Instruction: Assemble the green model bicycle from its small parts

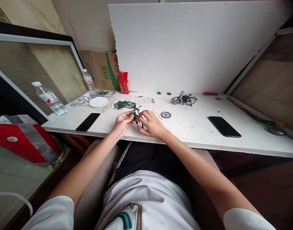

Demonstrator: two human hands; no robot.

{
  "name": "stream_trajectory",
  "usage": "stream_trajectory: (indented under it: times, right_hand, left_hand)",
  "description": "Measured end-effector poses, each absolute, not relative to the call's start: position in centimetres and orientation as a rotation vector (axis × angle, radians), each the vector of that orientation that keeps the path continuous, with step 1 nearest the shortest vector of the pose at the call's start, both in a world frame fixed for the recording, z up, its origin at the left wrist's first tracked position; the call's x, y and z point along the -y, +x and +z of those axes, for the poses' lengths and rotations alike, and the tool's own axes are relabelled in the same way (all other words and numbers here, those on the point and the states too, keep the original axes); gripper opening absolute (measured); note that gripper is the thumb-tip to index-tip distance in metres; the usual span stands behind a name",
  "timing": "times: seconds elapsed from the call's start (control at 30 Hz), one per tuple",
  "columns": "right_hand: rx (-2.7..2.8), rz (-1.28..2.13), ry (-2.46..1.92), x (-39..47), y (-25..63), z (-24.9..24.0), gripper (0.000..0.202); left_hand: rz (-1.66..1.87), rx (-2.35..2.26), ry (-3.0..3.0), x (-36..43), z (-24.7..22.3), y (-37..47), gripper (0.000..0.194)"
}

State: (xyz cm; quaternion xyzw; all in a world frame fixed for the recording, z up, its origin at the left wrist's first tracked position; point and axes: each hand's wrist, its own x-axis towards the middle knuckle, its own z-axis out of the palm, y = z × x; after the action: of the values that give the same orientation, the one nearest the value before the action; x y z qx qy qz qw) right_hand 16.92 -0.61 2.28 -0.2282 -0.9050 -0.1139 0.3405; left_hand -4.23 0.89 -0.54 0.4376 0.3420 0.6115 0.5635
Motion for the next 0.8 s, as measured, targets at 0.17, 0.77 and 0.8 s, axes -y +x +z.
stream_trajectory:
  times: [0.17,0.77,0.8]
  right_hand:
    - [2.356,-0.322,-0.644,0.4,17.0,2.3,0.019]
    - [2.423,-0.539,-0.743,-0.2,16.6,1.2,0.013]
    - [2.427,-0.541,-0.754,-0.2,16.6,1.1,0.014]
  left_hand:
    - [1.415,-0.760,1.033,-0.8,-0.5,-4.1,0.048]
    - [1.274,-0.678,1.025,-1.1,-1.0,-4.2,0.035]
    - [1.284,-0.688,1.017,-1.1,-1.0,-4.1,0.035]
